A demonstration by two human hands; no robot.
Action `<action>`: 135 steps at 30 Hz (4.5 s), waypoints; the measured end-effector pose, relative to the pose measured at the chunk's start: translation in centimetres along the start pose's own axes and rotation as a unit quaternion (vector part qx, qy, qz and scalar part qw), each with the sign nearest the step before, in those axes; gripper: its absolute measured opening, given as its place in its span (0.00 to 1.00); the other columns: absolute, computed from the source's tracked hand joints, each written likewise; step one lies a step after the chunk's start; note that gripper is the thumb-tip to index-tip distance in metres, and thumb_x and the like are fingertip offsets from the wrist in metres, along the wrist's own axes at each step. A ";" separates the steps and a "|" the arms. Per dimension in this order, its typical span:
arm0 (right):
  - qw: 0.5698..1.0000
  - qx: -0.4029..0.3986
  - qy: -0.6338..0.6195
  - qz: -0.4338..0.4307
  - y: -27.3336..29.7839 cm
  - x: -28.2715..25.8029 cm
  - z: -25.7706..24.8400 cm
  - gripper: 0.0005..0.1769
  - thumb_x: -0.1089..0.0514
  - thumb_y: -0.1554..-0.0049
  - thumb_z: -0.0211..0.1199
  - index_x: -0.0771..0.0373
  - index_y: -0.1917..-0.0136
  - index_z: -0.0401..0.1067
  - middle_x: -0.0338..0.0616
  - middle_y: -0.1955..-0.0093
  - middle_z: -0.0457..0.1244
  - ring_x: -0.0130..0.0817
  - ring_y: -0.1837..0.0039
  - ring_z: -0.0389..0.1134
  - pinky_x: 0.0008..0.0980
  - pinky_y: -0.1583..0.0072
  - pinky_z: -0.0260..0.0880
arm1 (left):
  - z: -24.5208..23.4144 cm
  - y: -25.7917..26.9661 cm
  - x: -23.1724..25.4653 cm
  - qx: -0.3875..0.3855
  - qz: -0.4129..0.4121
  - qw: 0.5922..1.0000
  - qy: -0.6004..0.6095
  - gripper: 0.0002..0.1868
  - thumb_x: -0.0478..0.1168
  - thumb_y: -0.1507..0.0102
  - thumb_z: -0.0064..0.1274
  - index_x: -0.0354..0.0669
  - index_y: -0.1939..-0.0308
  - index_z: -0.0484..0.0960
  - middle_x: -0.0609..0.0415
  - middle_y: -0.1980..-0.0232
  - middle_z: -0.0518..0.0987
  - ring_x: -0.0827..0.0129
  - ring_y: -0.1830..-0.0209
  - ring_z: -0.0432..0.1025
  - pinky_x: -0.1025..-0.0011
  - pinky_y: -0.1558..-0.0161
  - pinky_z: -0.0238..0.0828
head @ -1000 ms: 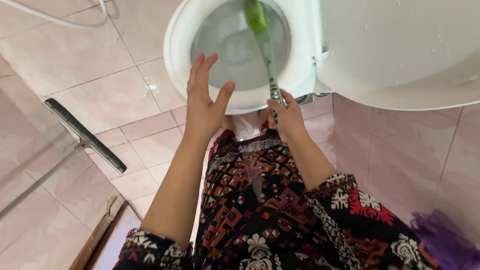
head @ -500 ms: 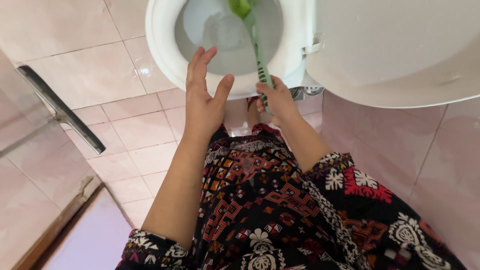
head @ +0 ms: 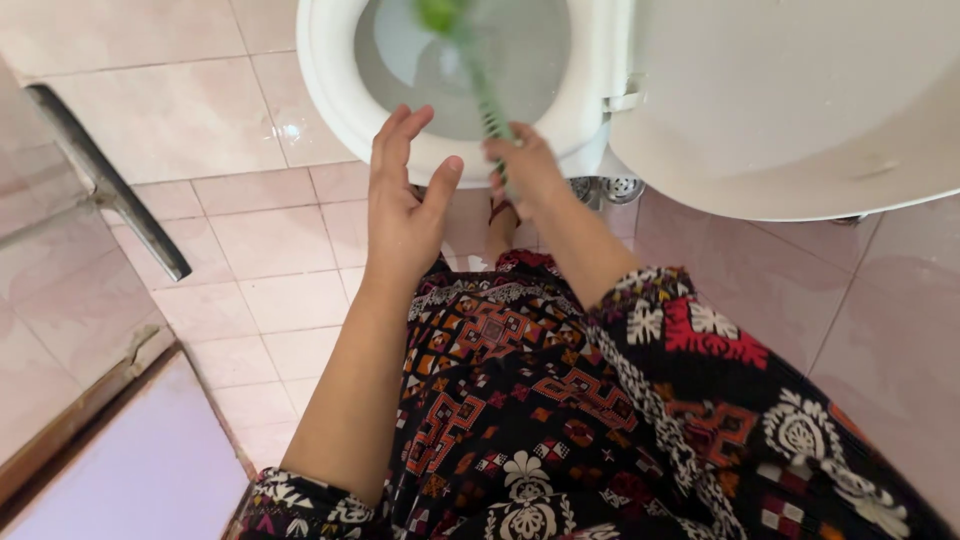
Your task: The person scrubs the inside of a toilet bowl with a green toilet brush, then rinses the bowl and seat using a handheld bidet sprayer. The person closes the toilet lid at the end.
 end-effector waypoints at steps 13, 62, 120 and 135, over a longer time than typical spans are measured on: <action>0.885 -0.008 0.360 -0.294 3.4 2.3 -2.1 0.39 0.62 0.44 0.67 0.62 0.22 0.59 0.52 0.43 0.66 0.30 0.52 0.69 0.28 0.54 0.72 | -1.4 1.3 -0.3 0.027 0.002 0.999 0.033 0.27 0.43 0.30 0.57 0.45 0.28 0.71 0.40 0.20 0.62 0.67 0.40 0.73 0.76 0.53 0.72; 0.931 0.044 0.340 -0.128 2.7 2.6 2.6 0.40 0.60 0.45 0.65 0.64 0.21 0.57 0.54 0.46 0.68 0.38 0.53 0.71 0.36 0.52 0.74 | -5.0 -1.9 -3.9 0.018 0.009 1.000 0.013 0.26 0.41 0.31 0.57 0.42 0.30 0.72 0.36 0.23 0.65 0.46 0.21 0.62 0.58 0.24 0.59; 0.959 0.092 0.267 -0.022 -1.3 3.4 -2.4 0.38 0.56 0.42 0.59 0.53 0.20 0.54 0.56 0.36 0.67 0.69 0.41 0.68 0.59 0.41 0.67 | -3.9 0.6 4.5 0.047 -0.078 0.993 0.071 0.28 0.46 0.37 0.54 0.48 0.32 0.73 0.46 0.24 0.62 0.50 0.27 0.61 0.61 0.50 0.79; 0.948 0.025 0.313 -0.057 -1.6 4.6 0.8 0.41 0.55 0.42 0.64 0.54 0.20 0.51 0.54 0.47 0.68 0.33 0.68 0.64 0.32 0.65 0.66 | -4.9 -1.2 3.0 0.092 -0.020 0.995 0.040 0.27 0.46 0.37 0.57 0.45 0.35 0.75 0.42 0.25 0.65 0.46 0.28 0.64 0.57 0.36 0.66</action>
Point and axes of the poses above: each hand's wrist, its own y-axis away from the middle knuckle, its own z-axis out of the palm, x = y × z, the point moved 2 cm from there along -y, towards the middle knuckle
